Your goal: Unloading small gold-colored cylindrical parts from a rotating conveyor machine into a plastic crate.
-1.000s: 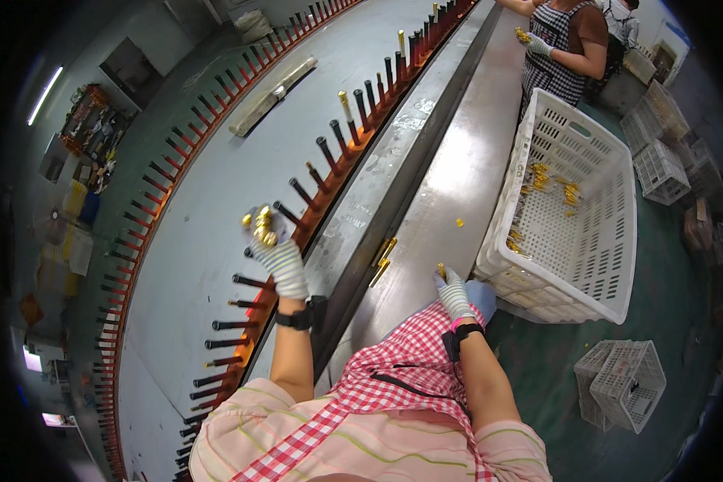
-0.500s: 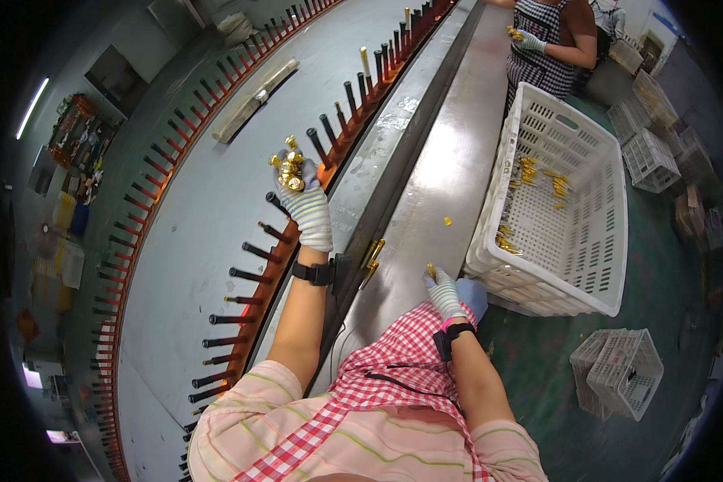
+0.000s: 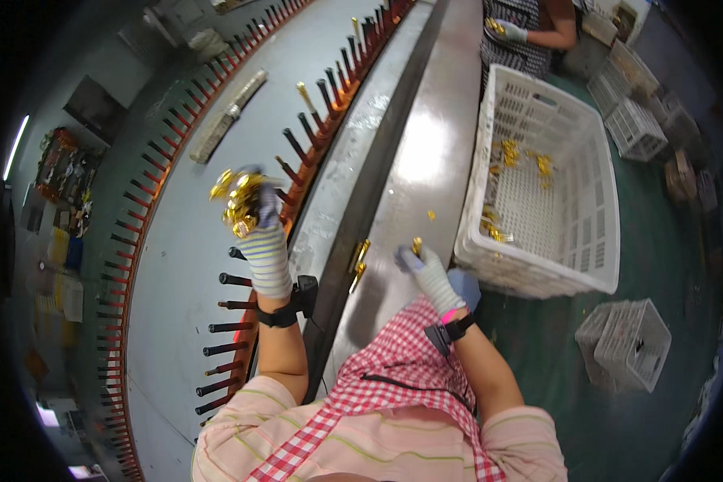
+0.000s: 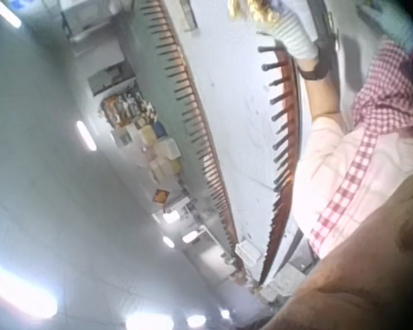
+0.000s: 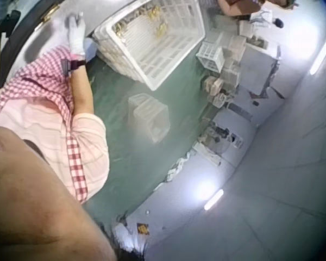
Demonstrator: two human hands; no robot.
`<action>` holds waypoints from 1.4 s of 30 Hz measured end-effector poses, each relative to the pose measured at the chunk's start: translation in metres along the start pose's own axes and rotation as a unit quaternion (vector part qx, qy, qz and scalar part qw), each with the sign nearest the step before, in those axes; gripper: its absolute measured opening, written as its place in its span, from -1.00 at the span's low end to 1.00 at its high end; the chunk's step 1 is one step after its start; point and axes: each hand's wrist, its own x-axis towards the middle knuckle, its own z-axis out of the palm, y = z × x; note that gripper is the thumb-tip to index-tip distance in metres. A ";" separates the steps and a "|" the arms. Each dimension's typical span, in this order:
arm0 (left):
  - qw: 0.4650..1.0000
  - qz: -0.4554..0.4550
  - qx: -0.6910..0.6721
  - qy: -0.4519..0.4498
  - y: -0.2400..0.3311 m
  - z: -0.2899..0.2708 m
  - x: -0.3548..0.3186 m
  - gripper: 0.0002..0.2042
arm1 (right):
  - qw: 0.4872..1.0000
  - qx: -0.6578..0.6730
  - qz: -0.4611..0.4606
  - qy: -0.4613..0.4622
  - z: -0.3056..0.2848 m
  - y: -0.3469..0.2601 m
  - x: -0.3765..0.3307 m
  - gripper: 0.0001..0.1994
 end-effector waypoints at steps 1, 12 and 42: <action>0.991 -0.022 -0.093 -0.096 0.011 0.003 -0.012 -0.72 | 0.999 0.022 -0.027 0.007 0.016 -0.031 -0.011 -0.67; 0.656 -0.484 -0.458 -0.354 0.097 0.075 -0.086 -0.62 | 0.965 0.258 -0.052 0.020 0.023 -0.086 -0.051 -0.61; 0.823 -0.245 -0.127 -0.496 0.089 0.151 0.003 0.12 | 0.925 0.323 0.145 -0.135 -0.088 -0.148 -0.002 -0.41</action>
